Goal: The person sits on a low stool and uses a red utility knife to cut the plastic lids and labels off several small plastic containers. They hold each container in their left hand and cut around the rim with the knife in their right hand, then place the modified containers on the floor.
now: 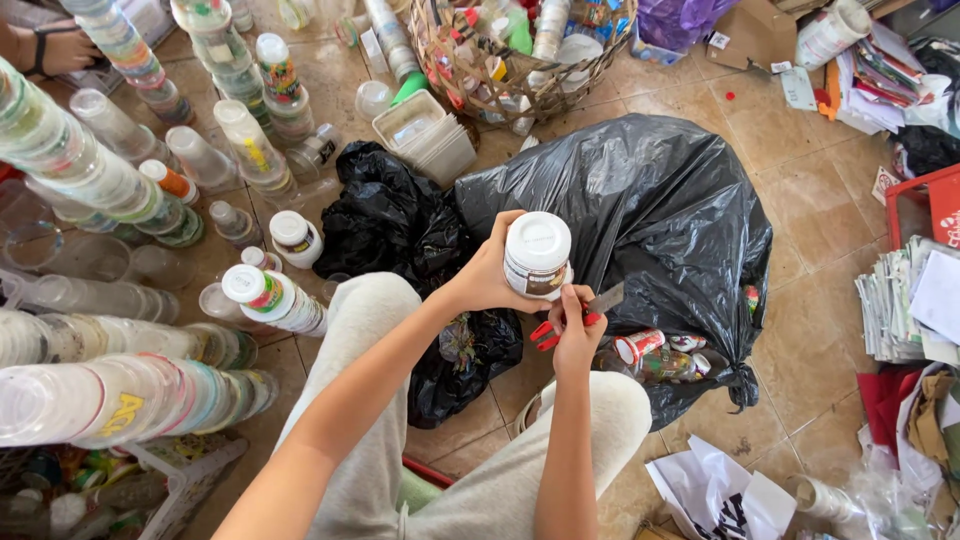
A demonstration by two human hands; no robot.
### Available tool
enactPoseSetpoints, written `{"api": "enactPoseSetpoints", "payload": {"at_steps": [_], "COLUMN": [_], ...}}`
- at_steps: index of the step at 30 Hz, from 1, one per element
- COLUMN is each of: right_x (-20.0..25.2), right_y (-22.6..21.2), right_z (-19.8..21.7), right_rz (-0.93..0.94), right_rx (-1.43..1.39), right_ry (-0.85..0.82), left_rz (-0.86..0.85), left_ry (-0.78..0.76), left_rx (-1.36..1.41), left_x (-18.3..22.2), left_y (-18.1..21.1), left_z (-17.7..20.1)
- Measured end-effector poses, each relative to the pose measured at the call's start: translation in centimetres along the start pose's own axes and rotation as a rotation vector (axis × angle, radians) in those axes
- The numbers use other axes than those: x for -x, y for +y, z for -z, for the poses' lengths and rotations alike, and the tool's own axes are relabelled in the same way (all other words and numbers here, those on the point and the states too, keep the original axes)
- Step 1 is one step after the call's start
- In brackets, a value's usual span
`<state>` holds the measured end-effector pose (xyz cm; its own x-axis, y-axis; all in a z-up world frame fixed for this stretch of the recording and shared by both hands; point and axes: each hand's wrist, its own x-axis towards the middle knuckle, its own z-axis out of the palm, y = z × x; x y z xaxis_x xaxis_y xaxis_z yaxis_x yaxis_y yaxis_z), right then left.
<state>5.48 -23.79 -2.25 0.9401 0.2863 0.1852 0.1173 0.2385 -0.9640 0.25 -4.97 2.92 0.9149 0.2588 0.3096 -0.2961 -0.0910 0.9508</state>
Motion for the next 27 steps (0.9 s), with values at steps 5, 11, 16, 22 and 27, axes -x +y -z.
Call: {"api": "enactPoseSetpoints", "payload": {"at_steps": [5,11,16,22,27], "right_x": [0.1,0.2,-0.1,-0.5,1.0], "right_y": [0.6,-1.1,-1.3,-1.8,-1.0], "right_z": [0.7,0.2,0.5,0.7,-1.0], "right_rz": [0.041,0.095,0.088,0.02,0.04], "right_rx": [-0.112,0.018,0.098,0.045,0.256], "right_ry": [0.005,0.041,0.121,0.301,0.024], "left_rz": [-0.01,0.014,0.029,0.012,-0.007], "left_ry": [-0.043,-0.099,-0.136,-0.175,0.015], "left_rx": [0.105,0.148,0.126,0.156,0.034], "left_x": [-0.7,-1.6,-2.1,-1.8,-1.9], "left_y": [-0.6,-1.3,-1.3,-1.1,-1.1], "left_z": [-0.5,-0.7,-0.9,0.7,1.5]}}
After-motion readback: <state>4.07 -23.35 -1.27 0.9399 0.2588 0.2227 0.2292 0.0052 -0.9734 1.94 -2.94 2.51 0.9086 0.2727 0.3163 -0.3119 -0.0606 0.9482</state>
